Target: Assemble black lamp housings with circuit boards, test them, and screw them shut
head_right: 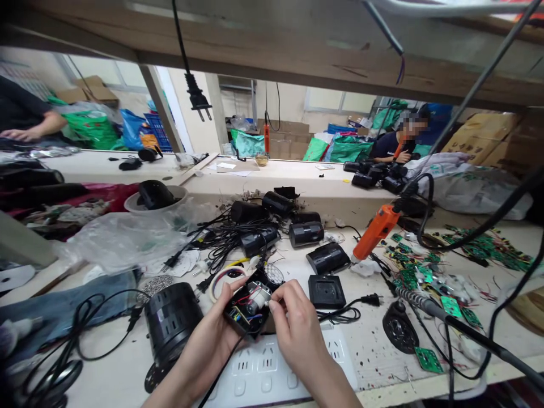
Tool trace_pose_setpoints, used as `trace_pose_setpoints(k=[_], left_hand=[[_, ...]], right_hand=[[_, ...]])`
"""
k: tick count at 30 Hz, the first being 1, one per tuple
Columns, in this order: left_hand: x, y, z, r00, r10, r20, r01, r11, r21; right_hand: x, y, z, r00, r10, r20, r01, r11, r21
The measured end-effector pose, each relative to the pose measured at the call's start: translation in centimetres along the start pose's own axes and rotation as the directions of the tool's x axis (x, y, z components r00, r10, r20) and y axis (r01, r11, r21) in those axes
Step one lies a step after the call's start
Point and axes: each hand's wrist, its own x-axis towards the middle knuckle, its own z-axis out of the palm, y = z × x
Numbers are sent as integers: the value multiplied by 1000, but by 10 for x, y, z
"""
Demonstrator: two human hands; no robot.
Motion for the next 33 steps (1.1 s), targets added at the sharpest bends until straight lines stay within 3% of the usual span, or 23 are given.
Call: trace_pose_setpoints(k=[2, 7, 12, 21, 33], left_hand=[[-2, 0, 2, 999, -38, 24, 38, 998, -41], [-12, -8, 3, 999, -5, 53, 15, 984, -178], [-23, -18, 3, 997, -57, 51, 65, 981, -183], [-40, -23, 15, 990, -116, 80, 138, 916, -377], [-54, -11, 35, 983, -180, 36, 179, 901, -395]], right_hand=[[-2, -3, -1, 1000, 3, 7, -3, 1000, 3], [-11, -6, -9, 999, -31, 28, 31, 999, 22], [-23, -8, -16, 998, -51, 38, 49, 998, 41], [-37, -7, -16, 994, -98, -45, 100, 995, 28], [-40, 2, -24, 994, 106, -1, -102, 962, 251]])
